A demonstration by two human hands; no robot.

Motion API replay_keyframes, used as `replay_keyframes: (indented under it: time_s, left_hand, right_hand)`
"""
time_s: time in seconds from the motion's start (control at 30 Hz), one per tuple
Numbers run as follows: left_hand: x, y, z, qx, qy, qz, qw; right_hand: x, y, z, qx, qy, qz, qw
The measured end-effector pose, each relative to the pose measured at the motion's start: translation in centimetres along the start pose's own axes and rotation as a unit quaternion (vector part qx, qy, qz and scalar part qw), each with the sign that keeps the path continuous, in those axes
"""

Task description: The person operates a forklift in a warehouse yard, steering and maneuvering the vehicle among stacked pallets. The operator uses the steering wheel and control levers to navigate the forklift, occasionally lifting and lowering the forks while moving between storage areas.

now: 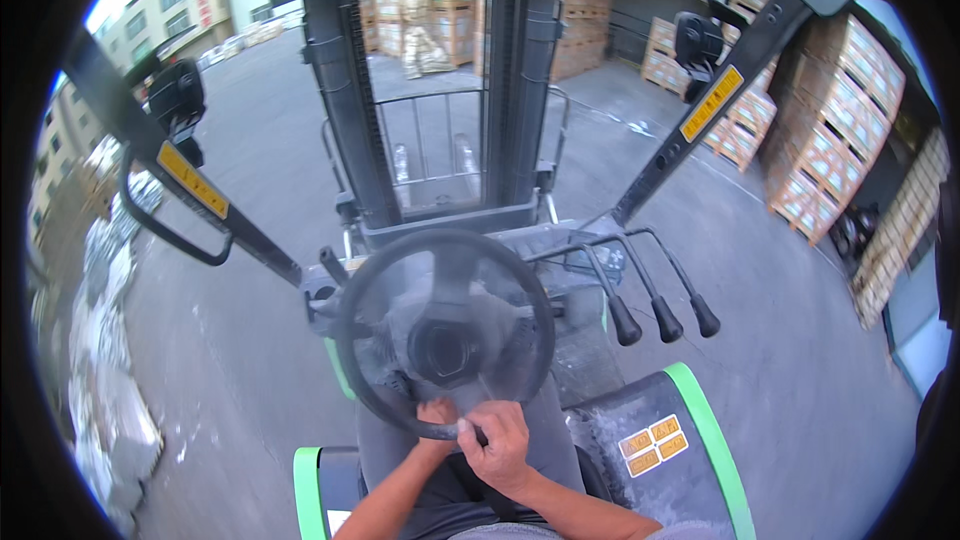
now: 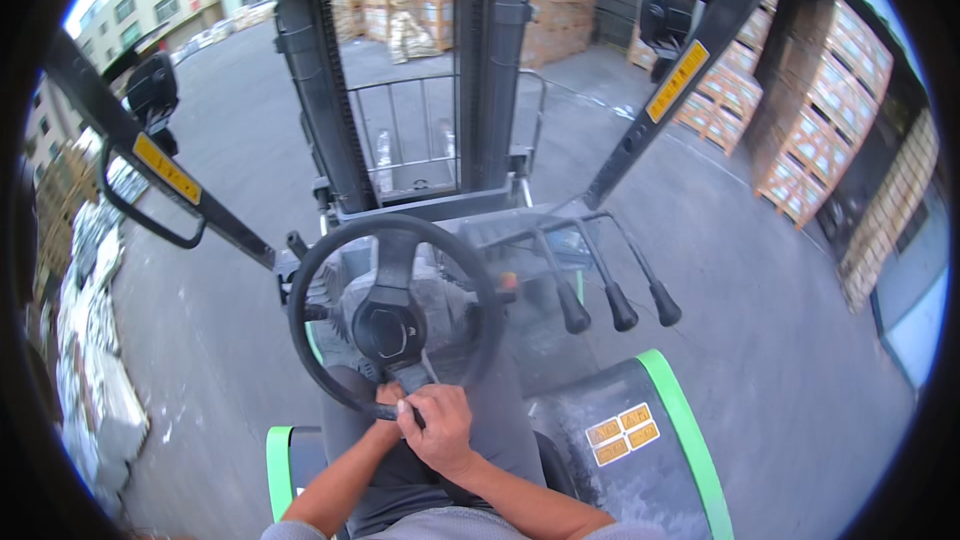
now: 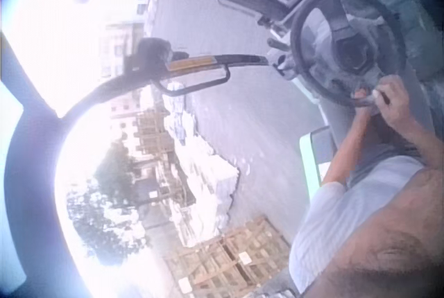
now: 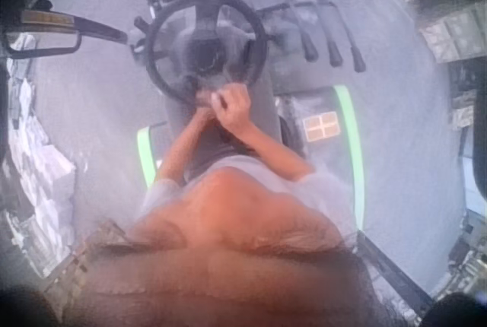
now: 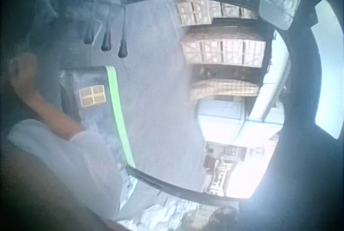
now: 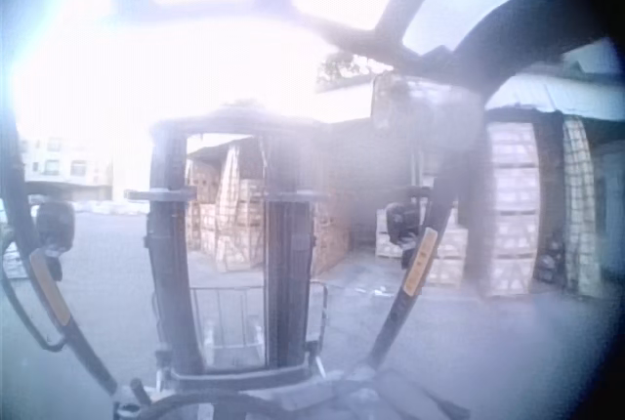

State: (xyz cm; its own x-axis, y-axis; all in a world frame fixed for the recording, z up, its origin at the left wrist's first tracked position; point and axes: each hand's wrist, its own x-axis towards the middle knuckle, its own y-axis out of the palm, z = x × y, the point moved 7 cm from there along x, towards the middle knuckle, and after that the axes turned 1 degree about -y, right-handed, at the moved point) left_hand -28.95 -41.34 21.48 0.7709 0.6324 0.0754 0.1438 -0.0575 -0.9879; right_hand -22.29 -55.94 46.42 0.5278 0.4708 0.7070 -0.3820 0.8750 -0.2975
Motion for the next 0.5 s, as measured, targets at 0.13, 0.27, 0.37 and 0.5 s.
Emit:
replay_keyframes:
  time_s: [0.13, 0.27, 0.37, 0.5]
  left_hand:
    - [-1.9, 7.3, -7.4, -0.188, 0.054, 0.152, 0.969]
    - [-2.3, 9.6, -8.1, -0.188, 0.039, 0.243, 0.951]
    - [-1.9, 9.4, -7.5, -0.188, 0.037, 0.27, 0.944]
    - [-2.1, 9.7, -7.0, -0.189, 0.035, 0.293, 0.937]
  right_hand:
    - [1.5, -2.8, -3.9, 0.003, 0.032, -0.04, 0.999]
    - [2.0, -3.0, -4.2, 0.023, -0.001, -0.024, 0.999]
    - [2.1, -2.8, -3.8, 0.025, -0.002, -0.024, 0.999]
    - [1.8, -2.5, -3.9, 0.014, 0.0, -0.002, 1.0]
